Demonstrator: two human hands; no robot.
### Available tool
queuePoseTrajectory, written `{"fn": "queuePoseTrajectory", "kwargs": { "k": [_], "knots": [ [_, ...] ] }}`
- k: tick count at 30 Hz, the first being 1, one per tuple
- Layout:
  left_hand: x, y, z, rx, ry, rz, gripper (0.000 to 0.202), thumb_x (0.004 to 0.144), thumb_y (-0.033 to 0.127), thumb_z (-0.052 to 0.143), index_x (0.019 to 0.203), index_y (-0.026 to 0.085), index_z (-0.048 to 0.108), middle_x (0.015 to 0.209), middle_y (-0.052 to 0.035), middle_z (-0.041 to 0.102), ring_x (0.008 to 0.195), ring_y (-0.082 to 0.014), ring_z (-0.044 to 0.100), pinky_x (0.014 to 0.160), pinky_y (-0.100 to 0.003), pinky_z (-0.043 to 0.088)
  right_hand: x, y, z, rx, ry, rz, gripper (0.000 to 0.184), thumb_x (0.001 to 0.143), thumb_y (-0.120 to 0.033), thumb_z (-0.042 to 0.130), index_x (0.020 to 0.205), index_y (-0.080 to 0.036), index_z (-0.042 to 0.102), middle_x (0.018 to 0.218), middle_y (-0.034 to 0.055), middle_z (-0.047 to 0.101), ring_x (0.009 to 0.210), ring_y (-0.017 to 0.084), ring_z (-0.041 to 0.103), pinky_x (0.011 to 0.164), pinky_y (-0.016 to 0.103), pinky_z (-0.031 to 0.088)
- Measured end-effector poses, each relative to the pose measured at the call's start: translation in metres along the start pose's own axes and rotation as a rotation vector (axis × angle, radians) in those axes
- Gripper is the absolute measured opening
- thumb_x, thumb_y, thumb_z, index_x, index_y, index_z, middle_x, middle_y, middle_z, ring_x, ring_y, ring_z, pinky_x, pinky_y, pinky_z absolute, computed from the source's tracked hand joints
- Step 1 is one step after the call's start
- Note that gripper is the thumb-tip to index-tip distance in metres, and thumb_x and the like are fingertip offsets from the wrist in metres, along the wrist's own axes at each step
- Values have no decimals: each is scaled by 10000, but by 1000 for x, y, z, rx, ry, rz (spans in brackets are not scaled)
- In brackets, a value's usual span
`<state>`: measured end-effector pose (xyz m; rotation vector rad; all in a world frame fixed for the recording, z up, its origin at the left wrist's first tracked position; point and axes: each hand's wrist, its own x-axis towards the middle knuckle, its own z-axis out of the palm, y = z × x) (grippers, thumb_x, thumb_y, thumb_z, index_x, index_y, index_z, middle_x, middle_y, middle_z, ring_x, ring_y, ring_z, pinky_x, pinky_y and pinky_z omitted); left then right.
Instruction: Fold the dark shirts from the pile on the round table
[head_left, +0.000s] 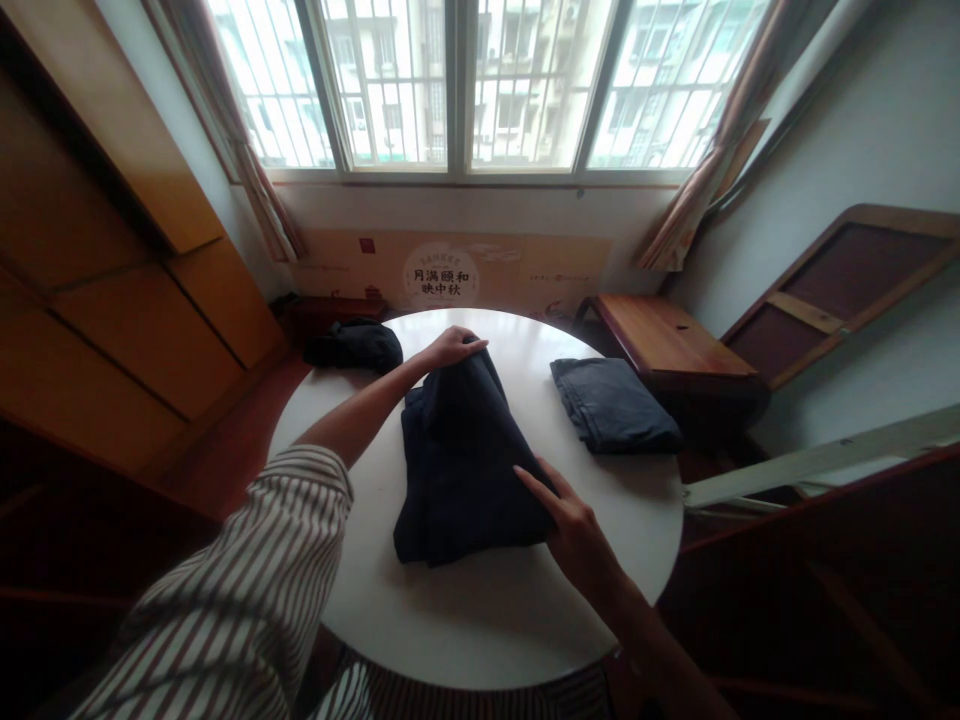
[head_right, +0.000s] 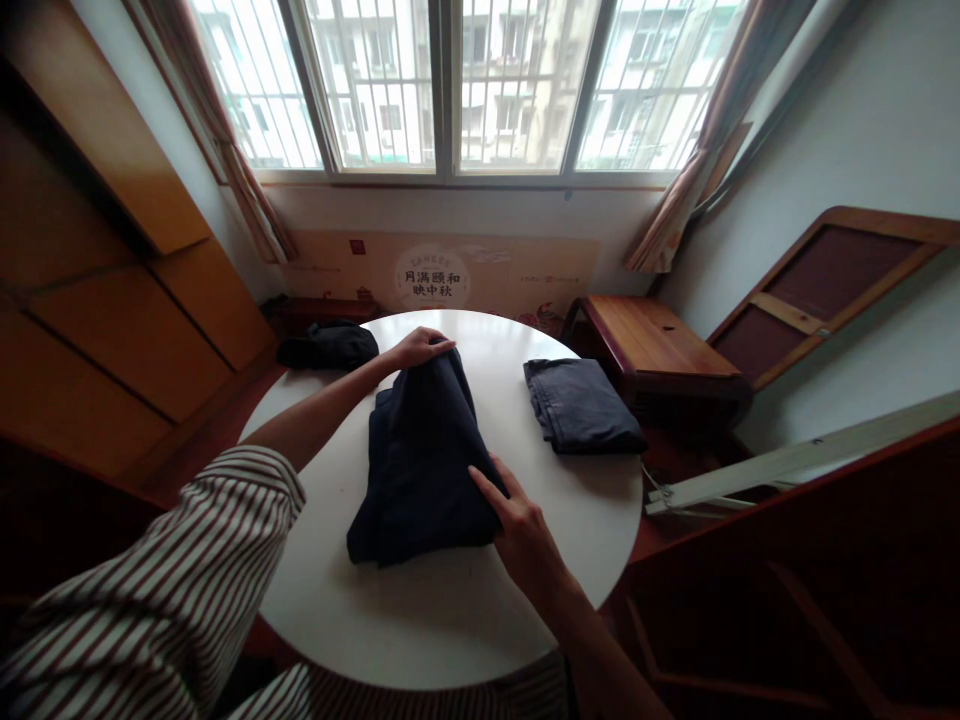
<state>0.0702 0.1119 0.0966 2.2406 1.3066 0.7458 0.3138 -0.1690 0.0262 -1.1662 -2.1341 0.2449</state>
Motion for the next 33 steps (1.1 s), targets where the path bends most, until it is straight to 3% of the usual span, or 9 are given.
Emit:
{"fn": "queuePoseTrajectory", "kwargs": {
  "k": [5, 9, 12, 15, 17, 20, 23, 29, 33],
  "knots": [
    [8, -5, 23, 108, -73, -135, 521, 818, 613, 607, 955, 129, 745, 1035, -132, 737, 974, -268, 663, 871, -310, 486, -12, 11, 2, -163, -49, -16, 796, 690, 110, 347, 1402, -182, 549, 1501, 143, 454, 1339, 257, 496, 1067, 441, 485],
    [-9, -23, 18, 120, -81, -202, 655, 833, 711, 508, 1109, 144, 689, 1129, -148, 709, 1028, -282, 653, 891, -331, 479, -13, 4, -3, -401, -49, -184, 674, 752, 94, 420, 1361, -143, 585, 1529, 201, 397, 1382, 349, 412, 1062, 560, 444],
    [-31, -37, 8, 86, -133, -218, 688, 793, 776, 495, 1012, 154, 692, 949, -112, 725, 893, -261, 663, 804, -319, 489, -7, -10, -4, -475, -109, -378, 606, 810, 54, 453, 1366, -157, 570, 1527, 165, 420, 1427, 360, 331, 1101, 629, 357],
    [-52, -48, 7, -30, -181, -212, 656, 745, 801, 524, 791, 164, 673, 691, -45, 644, 698, -207, 613, 644, -286, 466, 3, -25, 4, -450, -192, -491, 566, 842, 15, 466, 1378, -148, 549, 1503, 148, 461, 1410, 340, 371, 1111, 611, 358],
    [-62, -51, 12, -134, -171, -172, 634, 719, 791, 557, 737, 165, 655, 660, -19, 605, 659, -176, 577, 593, -266, 441, 10, -33, 13, -429, -246, -490, 545, 857, -13, 483, 1382, -146, 545, 1484, 156, 484, 1379, 353, 418, 1094, 606, 386],
    [-68, -52, 19, -241, -67, -125, 610, 730, 767, 562, 773, 164, 639, 655, 8, 582, 613, -134, 530, 546, -237, 406, 19, -38, 26, -409, -304, -441, 541, 860, -11, 487, 1383, -134, 548, 1449, 182, 514, 1328, 364, 482, 1063, 581, 436],
    [-63, -51, 17, -253, 21, -147, 588, 784, 746, 530, 797, 163, 611, 575, 34, 525, 516, -102, 453, 479, -217, 342, 26, -39, 31, -334, -275, -382, 558, 865, 19, 434, 1397, -115, 535, 1388, 182, 575, 1279, 323, 544, 1044, 526, 482],
    [-58, -55, -8, -171, 115, -176, 575, 736, 688, 664, 861, 128, 688, 659, -32, 657, 588, -137, 569, 520, -221, 420, 30, -43, 27, -119, -119, -384, 570, 913, 20, 316, 1449, -103, 463, 1398, 151, 574, 1333, 244, 500, 1067, 443, 486],
    [-69, -59, -22, -13, 55, -203, 455, 809, 555, 672, 922, 118, 729, 681, -48, 684, 605, -149, 604, 565, -232, 465, 26, -47, 35, -175, -198, -436, 491, 937, -17, 367, 1397, -95, 518, 1419, 152, 555, 1346, 277, 481, 1079, 467, 463]
  ]
}}
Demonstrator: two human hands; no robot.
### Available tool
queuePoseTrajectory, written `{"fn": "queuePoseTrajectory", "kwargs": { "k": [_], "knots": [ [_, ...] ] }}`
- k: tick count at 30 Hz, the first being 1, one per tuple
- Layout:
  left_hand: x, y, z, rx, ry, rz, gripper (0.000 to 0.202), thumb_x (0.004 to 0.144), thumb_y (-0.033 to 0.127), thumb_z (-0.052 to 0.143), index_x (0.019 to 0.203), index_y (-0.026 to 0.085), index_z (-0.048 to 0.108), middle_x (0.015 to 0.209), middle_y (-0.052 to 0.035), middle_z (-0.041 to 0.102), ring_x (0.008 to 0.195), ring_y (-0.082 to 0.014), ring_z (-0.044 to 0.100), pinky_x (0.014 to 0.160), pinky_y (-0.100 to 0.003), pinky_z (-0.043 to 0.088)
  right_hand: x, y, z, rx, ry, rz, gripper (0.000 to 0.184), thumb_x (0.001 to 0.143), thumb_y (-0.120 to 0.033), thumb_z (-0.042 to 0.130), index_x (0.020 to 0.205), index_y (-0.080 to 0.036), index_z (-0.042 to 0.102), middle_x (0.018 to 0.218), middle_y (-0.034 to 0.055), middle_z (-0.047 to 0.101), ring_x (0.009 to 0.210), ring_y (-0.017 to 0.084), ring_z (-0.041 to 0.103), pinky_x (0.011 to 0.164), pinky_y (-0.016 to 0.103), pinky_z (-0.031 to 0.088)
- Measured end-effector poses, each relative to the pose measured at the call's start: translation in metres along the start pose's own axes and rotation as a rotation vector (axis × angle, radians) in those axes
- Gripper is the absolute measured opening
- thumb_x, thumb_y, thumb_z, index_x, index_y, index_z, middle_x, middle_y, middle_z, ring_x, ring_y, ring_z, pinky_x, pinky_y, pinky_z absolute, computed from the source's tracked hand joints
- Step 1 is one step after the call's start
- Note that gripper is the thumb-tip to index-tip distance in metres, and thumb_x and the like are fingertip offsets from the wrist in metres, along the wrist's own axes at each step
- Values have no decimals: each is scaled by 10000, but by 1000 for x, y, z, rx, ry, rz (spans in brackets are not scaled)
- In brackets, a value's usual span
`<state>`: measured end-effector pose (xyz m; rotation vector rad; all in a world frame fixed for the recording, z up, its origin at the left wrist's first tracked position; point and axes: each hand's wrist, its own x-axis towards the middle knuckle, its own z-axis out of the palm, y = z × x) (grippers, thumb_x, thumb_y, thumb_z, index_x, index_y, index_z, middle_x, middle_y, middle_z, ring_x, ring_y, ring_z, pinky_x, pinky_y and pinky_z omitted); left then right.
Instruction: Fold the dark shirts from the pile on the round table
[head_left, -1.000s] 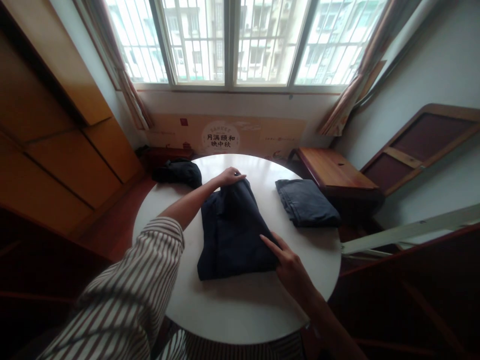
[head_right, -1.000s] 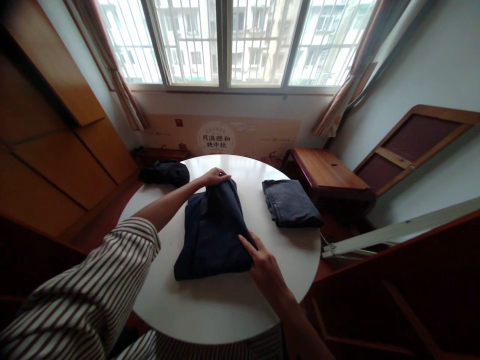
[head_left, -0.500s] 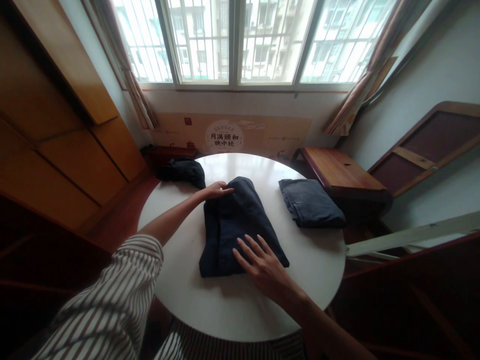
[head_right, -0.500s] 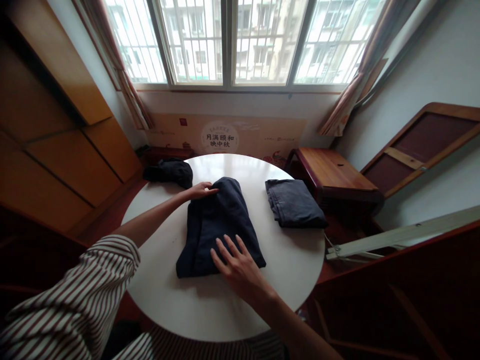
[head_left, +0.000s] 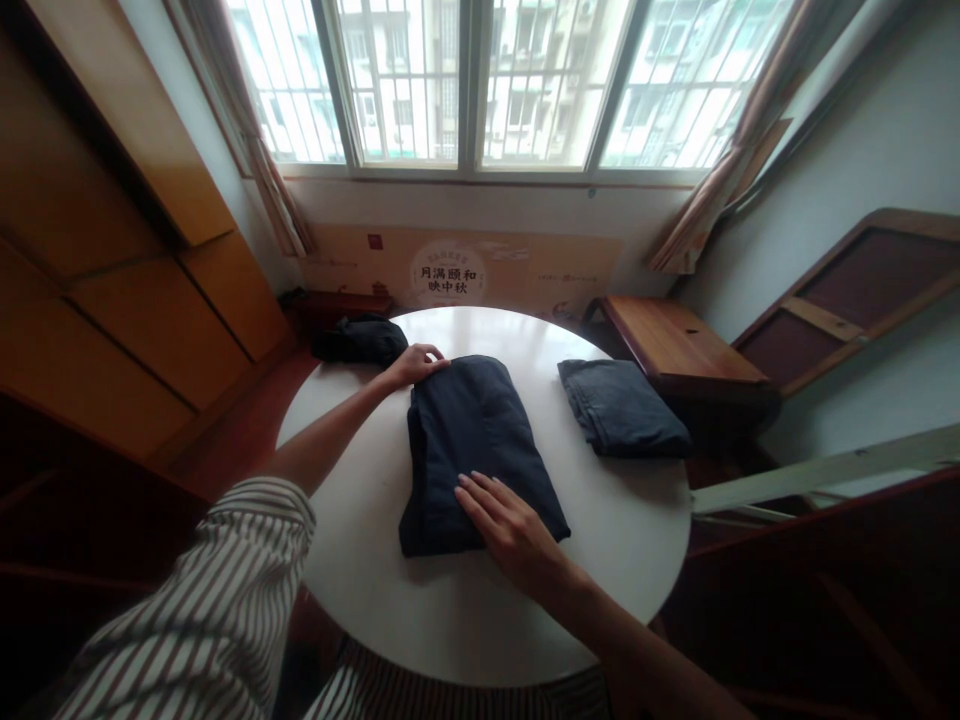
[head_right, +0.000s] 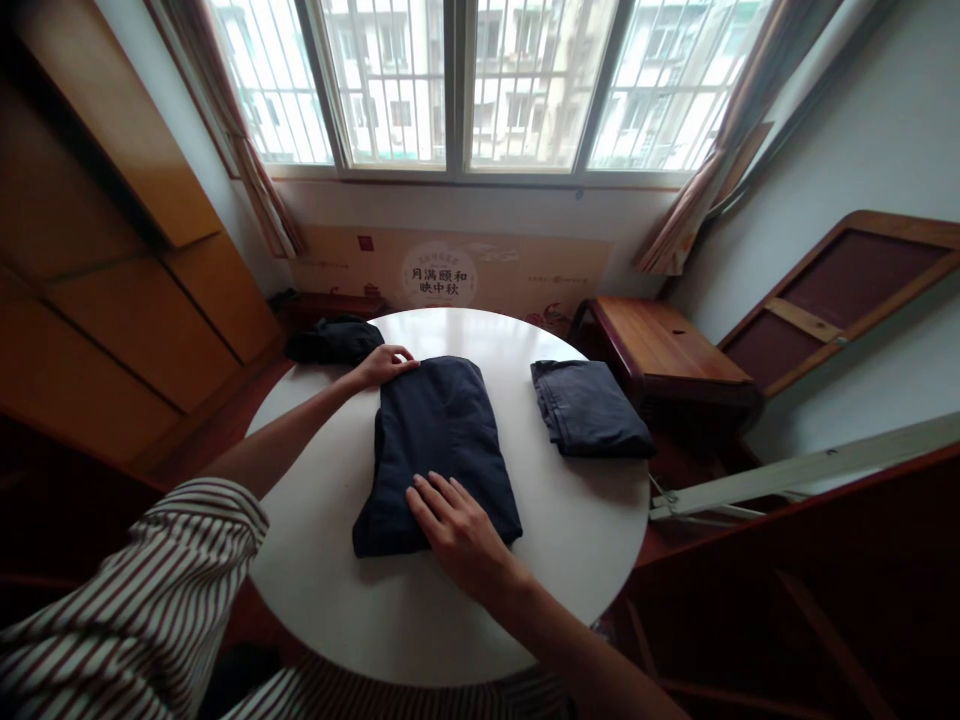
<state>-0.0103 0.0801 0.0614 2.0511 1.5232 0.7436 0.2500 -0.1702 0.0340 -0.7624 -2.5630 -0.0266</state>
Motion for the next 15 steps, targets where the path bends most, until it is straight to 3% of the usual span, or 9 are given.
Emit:
{"fn": "queuePoseTrajectory", "kwargs": {
  "k": [4, 7, 9, 12, 15],
  "knots": [
    [-17, 1, 0, 271, -27, -29, 281, 867, 379, 648, 949, 128, 743, 790, -87, 711, 727, -203, 670, 700, -286, 519, -4, -12, 9, -35, -219, 2, 468, 952, -85, 432, 1412, -128, 505, 1471, 139, 504, 1354, 323, 460, 1086, 518, 431],
    [-29, 21, 14, 345, 61, -1, 289, 936, 321, 531, 1051, 138, 722, 1039, -149, 700, 1001, -278, 658, 905, -380, 491, -2, -20, -3, 46, -289, 40, 532, 960, -352, 539, 1446, -148, 466, 1503, 154, 460, 1383, 365, 408, 1099, 566, 383],
    [-37, 43, 32, 355, 57, 144, 360, 992, 322, 411, 1177, 170, 679, 1228, -152, 645, 1171, -272, 588, 1030, -399, 421, 6, -17, -17, 146, -278, 50, 607, 940, -525, 538, 1423, -160, 491, 1467, 150, 505, 1352, 333, 456, 1114, 534, 369],
    [-42, 71, 65, 361, -114, 433, 440, 1031, 376, 313, 1380, 240, 546, 1459, -88, 514, 1375, -236, 423, 1169, -423, 262, 24, 4, -34, 174, -207, 127, 438, 1025, -434, 391, 1294, -163, 605, 1354, 128, 612, 1268, 242, 548, 1125, 449, 361],
    [-33, 77, 91, 422, -240, 449, 522, 1028, 449, 313, 1512, 261, 368, 1593, -58, 335, 1494, -254, 213, 1207, -515, 105, 30, 33, -28, -6, -187, 339, 471, 1026, -398, 385, 1350, -112, 574, 1458, 201, 498, 1390, 335, 404, 1119, 551, 323]
  ]
}}
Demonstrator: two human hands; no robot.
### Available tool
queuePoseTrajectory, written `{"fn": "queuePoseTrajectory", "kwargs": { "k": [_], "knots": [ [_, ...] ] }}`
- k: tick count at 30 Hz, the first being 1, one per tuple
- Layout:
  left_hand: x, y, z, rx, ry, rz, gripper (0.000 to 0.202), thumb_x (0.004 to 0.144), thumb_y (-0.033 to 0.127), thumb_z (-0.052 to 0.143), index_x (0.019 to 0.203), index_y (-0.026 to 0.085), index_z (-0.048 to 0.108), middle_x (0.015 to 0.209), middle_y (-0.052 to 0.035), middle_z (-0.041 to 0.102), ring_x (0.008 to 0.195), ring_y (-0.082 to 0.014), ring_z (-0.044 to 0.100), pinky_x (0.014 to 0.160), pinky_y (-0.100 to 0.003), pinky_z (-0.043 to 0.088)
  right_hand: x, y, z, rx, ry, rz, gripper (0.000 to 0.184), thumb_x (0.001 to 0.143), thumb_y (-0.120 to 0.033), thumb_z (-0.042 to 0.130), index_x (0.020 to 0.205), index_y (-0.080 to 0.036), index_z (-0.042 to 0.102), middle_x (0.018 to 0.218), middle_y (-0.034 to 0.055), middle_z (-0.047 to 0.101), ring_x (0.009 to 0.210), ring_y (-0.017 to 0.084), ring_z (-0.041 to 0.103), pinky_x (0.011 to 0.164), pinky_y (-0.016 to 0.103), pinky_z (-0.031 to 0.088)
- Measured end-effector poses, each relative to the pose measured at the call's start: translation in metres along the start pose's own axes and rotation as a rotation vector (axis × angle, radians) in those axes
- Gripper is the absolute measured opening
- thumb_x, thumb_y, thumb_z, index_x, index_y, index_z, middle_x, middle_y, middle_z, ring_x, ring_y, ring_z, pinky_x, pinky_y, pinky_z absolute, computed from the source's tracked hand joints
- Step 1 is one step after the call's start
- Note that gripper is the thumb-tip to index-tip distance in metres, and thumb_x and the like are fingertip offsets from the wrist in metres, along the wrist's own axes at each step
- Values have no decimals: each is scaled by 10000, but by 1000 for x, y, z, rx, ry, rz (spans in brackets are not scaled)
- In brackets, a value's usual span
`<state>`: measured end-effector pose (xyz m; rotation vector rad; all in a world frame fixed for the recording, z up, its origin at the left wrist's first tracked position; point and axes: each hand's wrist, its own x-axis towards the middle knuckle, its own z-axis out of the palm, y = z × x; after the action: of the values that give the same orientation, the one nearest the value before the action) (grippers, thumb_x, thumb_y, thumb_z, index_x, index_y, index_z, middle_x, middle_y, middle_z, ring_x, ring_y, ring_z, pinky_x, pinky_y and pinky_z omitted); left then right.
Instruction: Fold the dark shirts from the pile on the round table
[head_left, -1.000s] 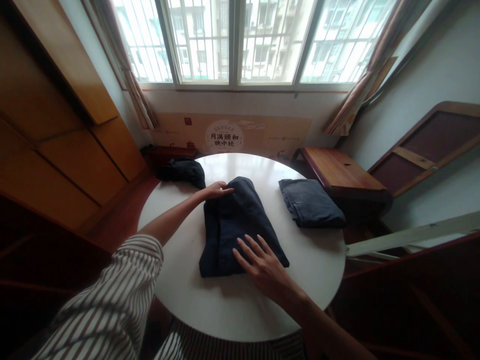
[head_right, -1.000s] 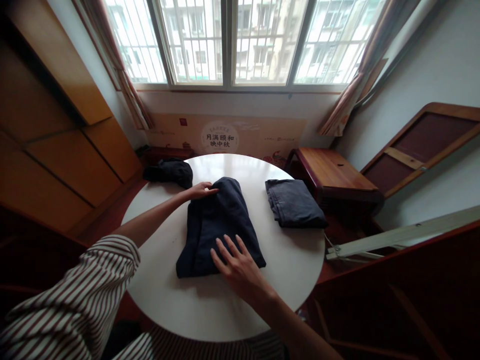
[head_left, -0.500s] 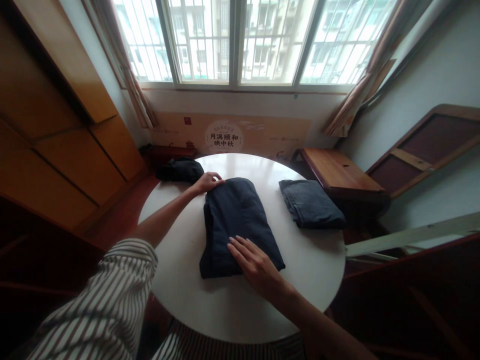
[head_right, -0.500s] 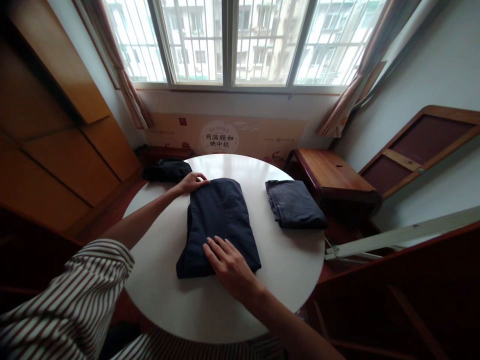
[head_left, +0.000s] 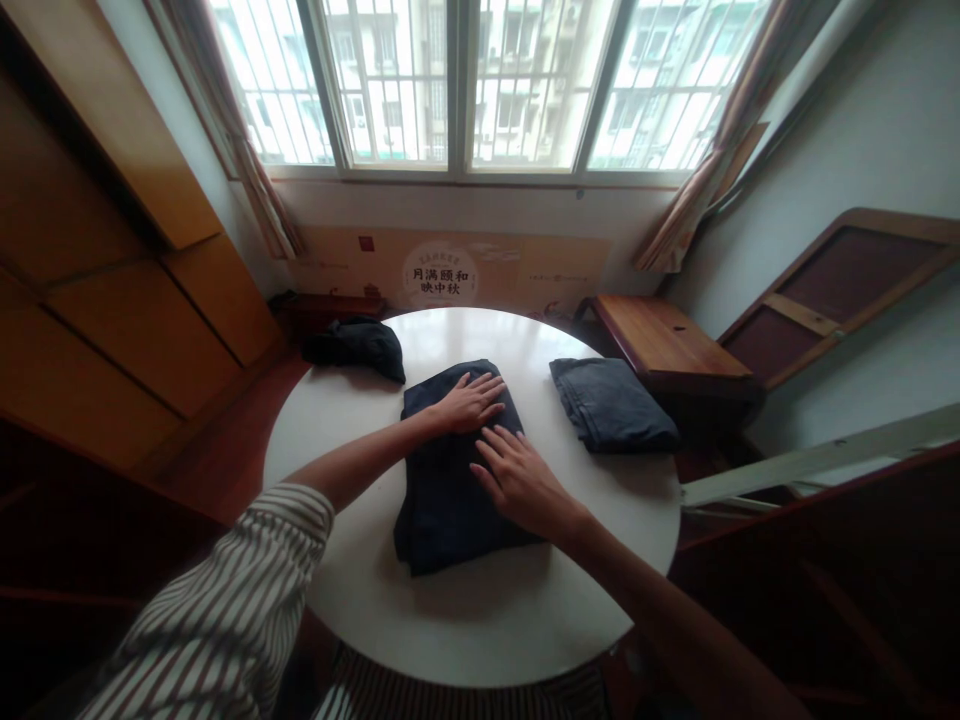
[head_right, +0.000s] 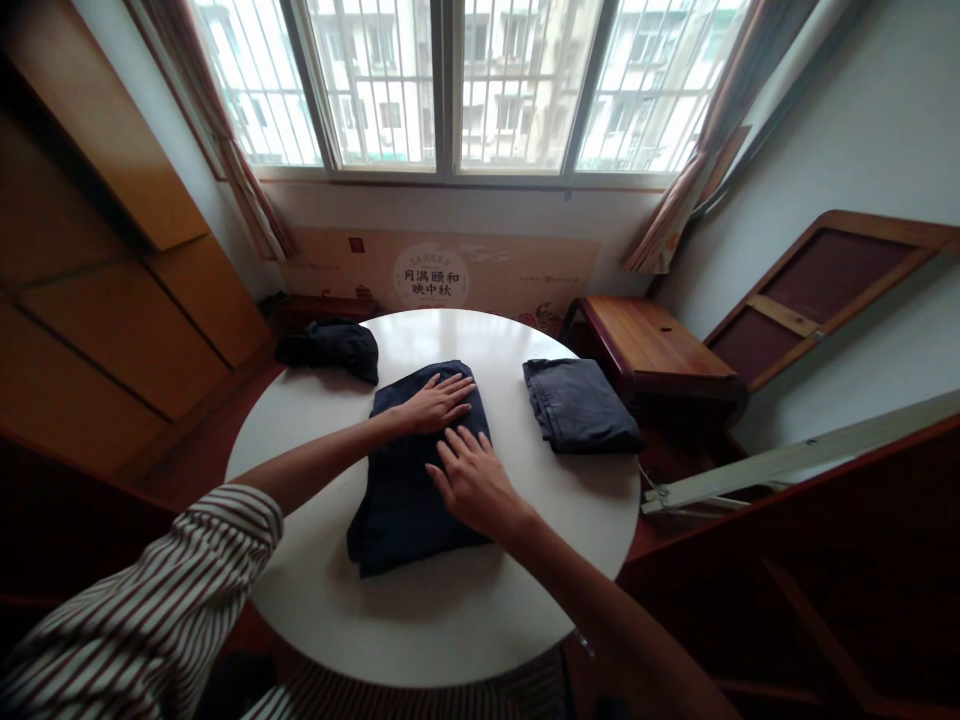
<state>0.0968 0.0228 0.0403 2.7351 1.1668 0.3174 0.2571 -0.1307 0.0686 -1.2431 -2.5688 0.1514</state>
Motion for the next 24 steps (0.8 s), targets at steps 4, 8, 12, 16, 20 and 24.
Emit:
{"fn": "queuePoseTrajectory", "kwargs": {
  "k": [4, 8, 12, 16, 20, 24],
  "knots": [
    [18, -24, 15, -11, -52, -144, 607, 1015, 529, 268, 1559, 259, 259, 1629, -65, 230, 1510, -286, 152, 1184, -583, 124, -11, 24, 28, -100, -85, 118, 711, 968, -572, 441, 1536, -157, 341, 1604, 210, 223, 1485, 419, 127, 1096, 664, 268],
    [31, -45, 17, -33, -76, -181, 559, 1033, 464, 206, 1563, 287, 234, 1629, -48, 229, 1511, -252, 162, 1181, -592, 122, -40, 19, 41, -82, -111, 75, 760, 965, -610, 404, 1571, -184, 236, 1622, 206, 149, 1496, 397, 88, 1110, 693, 192],
    [39, -52, 14, -70, -97, -196, 538, 1036, 424, 200, 1555, 289, 253, 1614, -42, 277, 1504, -254, 188, 1175, -601, 138, -68, -1, 37, -28, -115, 14, 810, 915, -639, 495, 1578, -279, 199, 1633, 205, 71, 1490, 416, 86, 1109, 709, 161],
    [44, -53, 12, -67, -103, -221, 521, 1035, 408, 220, 1543, 312, 284, 1605, -31, 302, 1500, -269, 200, 1169, -622, 140, -87, -24, 27, 91, -168, -116, 866, 837, -706, 564, 1559, -342, 254, 1647, 163, 40, 1482, 445, 83, 1108, 688, 219],
    [47, -42, 7, -7, -78, -228, 522, 1029, 396, 242, 1535, 292, 312, 1618, -43, 268, 1508, -308, 155, 1151, -681, 98, -69, -42, 10, 159, -163, -143, 677, 940, -621, 461, 1507, -256, 399, 1577, 149, 341, 1447, 368, 292, 1150, 645, 193],
    [27, -18, 0, 10, 21, -171, 518, 1030, 357, 240, 1526, 247, 338, 1628, -67, 235, 1512, -302, 138, 1158, -661, 130, -32, -47, 8, 186, -146, -220, 625, 993, -556, 383, 1516, -213, 374, 1584, 127, 336, 1457, 328, 279, 1170, 591, 206]
  ]
}}
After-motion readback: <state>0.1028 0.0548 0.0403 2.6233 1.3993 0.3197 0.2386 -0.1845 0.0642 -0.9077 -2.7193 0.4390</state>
